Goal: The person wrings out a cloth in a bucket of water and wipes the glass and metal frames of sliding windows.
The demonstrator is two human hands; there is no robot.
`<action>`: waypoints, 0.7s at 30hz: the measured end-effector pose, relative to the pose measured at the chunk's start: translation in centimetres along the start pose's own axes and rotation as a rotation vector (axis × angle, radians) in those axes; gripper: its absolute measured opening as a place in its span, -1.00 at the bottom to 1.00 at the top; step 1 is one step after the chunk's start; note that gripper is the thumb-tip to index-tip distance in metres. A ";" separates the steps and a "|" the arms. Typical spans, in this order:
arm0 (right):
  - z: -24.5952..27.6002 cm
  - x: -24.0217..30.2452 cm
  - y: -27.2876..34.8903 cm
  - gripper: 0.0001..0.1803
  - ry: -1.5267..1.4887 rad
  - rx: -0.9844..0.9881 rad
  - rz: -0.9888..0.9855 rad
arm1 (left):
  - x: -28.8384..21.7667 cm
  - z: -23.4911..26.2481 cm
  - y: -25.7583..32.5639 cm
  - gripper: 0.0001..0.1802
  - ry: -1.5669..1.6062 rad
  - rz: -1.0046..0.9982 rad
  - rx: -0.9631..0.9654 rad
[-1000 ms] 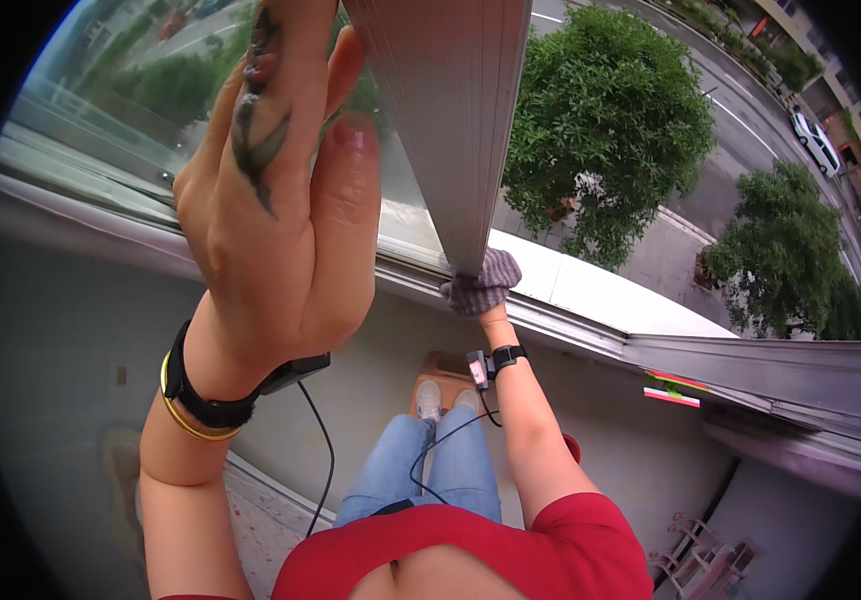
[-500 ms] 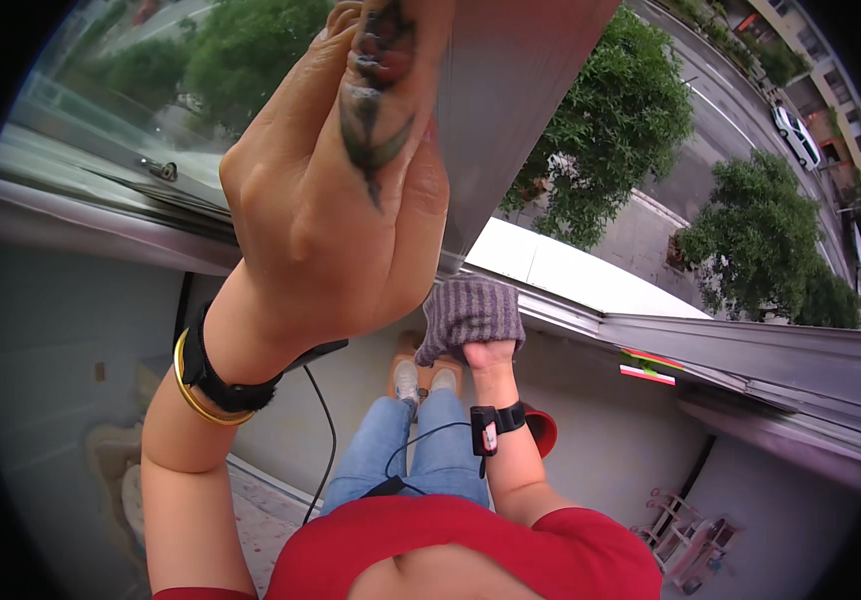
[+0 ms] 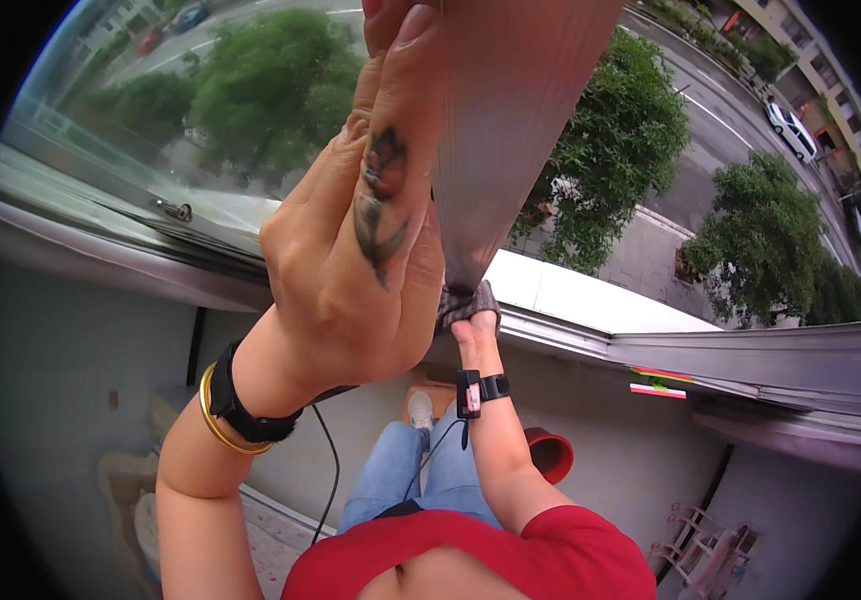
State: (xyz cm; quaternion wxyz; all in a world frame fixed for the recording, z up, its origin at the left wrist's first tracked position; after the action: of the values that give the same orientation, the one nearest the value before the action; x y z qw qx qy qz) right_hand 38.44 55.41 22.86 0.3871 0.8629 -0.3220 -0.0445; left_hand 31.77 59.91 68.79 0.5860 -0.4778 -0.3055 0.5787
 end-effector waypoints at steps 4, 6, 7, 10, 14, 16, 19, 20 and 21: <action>-8.4 3.5 8.8 -0.50 -0.235 0.401 -0.254 | -0.6 -1.5 -0.4 -0.36 0.223 -0.079 0.194; -13.1 5.9 14.6 -0.52 -0.159 0.449 -0.225 | -1.0 -2.1 -0.5 -0.34 0.290 0.023 0.193; -14.7 6.8 16.7 -0.53 -0.106 0.469 -0.209 | -1.3 -2.2 -0.4 -0.34 0.294 0.018 0.192; -18.8 9.7 23.2 -0.53 -0.036 0.616 -0.191 | -1.7 -2.5 -0.9 -0.34 0.409 0.060 0.151; -19.0 12.2 25.2 -0.61 -0.027 0.630 -0.014 | -2.7 -3.0 -1.2 -0.34 0.416 0.059 0.217; -16.0 13.2 23.2 -0.64 -0.067 0.528 0.056 | -3.4 -3.1 -1.6 -0.33 0.421 0.035 0.217; -9.0 13.4 16.3 -0.64 -0.072 0.424 0.047 | -5.1 -4.2 -2.0 -0.33 0.435 0.020 0.255; -8.6 12.5 15.8 -0.63 -0.048 0.408 0.034 | -5.3 -4.1 -2.1 -0.32 0.401 -0.016 0.246; -8.0 11.9 15.5 -0.62 -0.025 0.391 0.022 | -5.6 -4.0 -2.1 -0.30 0.370 -0.053 0.237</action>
State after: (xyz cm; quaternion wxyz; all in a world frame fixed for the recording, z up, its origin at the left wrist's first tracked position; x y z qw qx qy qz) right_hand 42.38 45.93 41.28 0.2088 0.9173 -0.3388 0.0125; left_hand 35.40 53.93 70.43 0.6991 -0.4954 -0.1352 0.4975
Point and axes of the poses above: each hand's wrist, its own y-axis away from the middle knuckle, its own z-axis out of the back of the hand, x = y × z, the point moved 8 cm from there along -y, towards the middle knuckle, and after that the axes turned 11 degrees about -x, right-handed, at the moved point
